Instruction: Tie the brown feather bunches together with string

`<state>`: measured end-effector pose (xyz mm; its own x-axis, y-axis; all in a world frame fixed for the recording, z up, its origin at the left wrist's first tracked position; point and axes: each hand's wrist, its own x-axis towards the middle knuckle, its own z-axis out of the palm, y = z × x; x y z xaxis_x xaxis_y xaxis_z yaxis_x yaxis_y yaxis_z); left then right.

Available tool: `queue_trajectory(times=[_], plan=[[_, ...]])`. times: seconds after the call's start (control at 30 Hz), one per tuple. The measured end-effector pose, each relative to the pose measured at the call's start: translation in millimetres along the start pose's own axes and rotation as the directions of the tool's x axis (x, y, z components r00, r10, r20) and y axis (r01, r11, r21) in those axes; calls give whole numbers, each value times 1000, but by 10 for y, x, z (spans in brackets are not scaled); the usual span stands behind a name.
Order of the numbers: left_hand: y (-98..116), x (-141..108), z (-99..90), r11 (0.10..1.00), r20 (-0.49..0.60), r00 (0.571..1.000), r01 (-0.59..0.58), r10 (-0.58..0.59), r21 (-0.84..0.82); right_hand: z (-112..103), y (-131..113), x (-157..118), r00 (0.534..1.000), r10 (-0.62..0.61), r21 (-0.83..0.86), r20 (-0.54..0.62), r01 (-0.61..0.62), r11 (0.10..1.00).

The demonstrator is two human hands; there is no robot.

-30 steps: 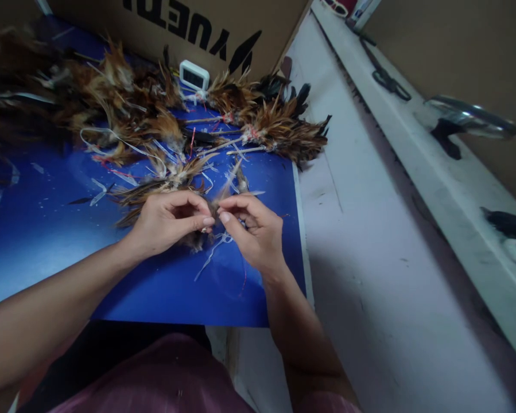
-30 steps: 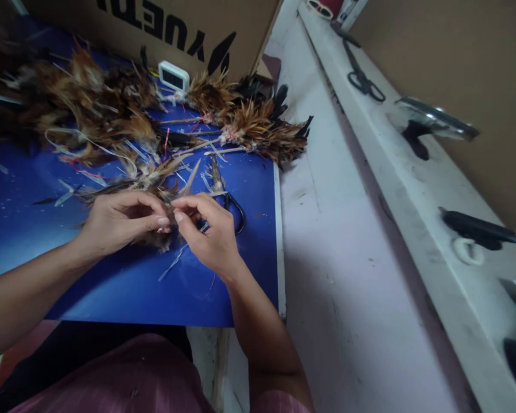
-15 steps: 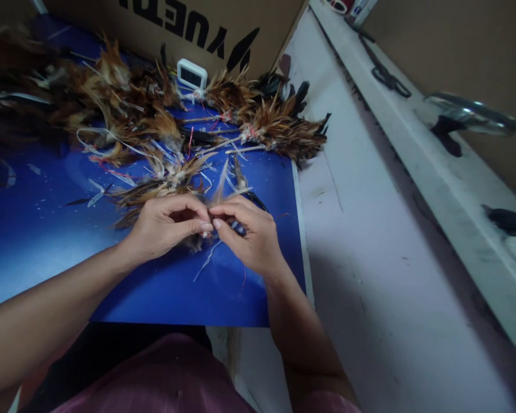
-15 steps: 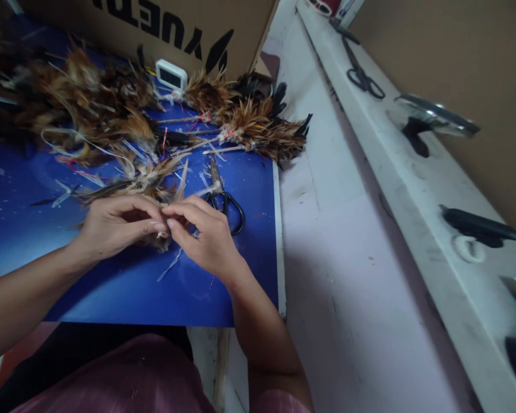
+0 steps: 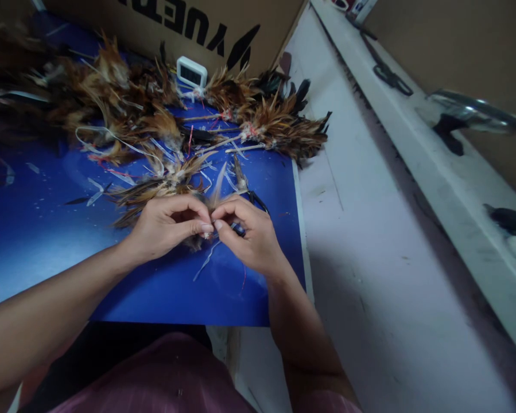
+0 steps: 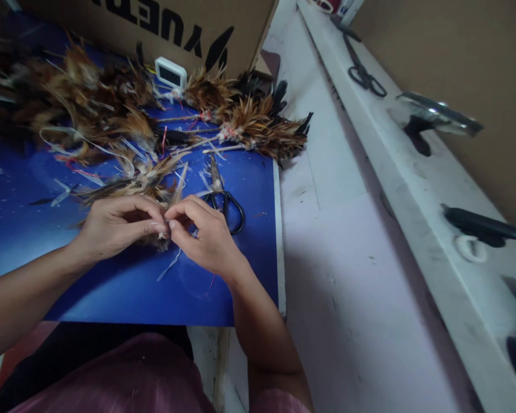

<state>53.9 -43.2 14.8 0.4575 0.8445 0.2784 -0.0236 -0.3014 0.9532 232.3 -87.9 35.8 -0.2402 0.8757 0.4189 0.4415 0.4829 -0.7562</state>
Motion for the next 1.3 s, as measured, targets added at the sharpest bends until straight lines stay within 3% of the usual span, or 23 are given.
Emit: queue_trajectory(times=[0.43,0.8,1.07,1.3], plan=[[11,10,12,999,14,1000,11,-11,-31,37,6,12,999,23,4,-28,-23,1000],[12,47,17,972,22,984,177,-176,-153,85,31,9,996,40,-14,-73,-42,999],[-39,53,32,959,14,979,202,-203,-198,133,55,-2,970,235,218,-65,-216,952],[-35,46,36,963,28,980,198,-196,-185,140,71,13,920,390,411,34,-369,834]])
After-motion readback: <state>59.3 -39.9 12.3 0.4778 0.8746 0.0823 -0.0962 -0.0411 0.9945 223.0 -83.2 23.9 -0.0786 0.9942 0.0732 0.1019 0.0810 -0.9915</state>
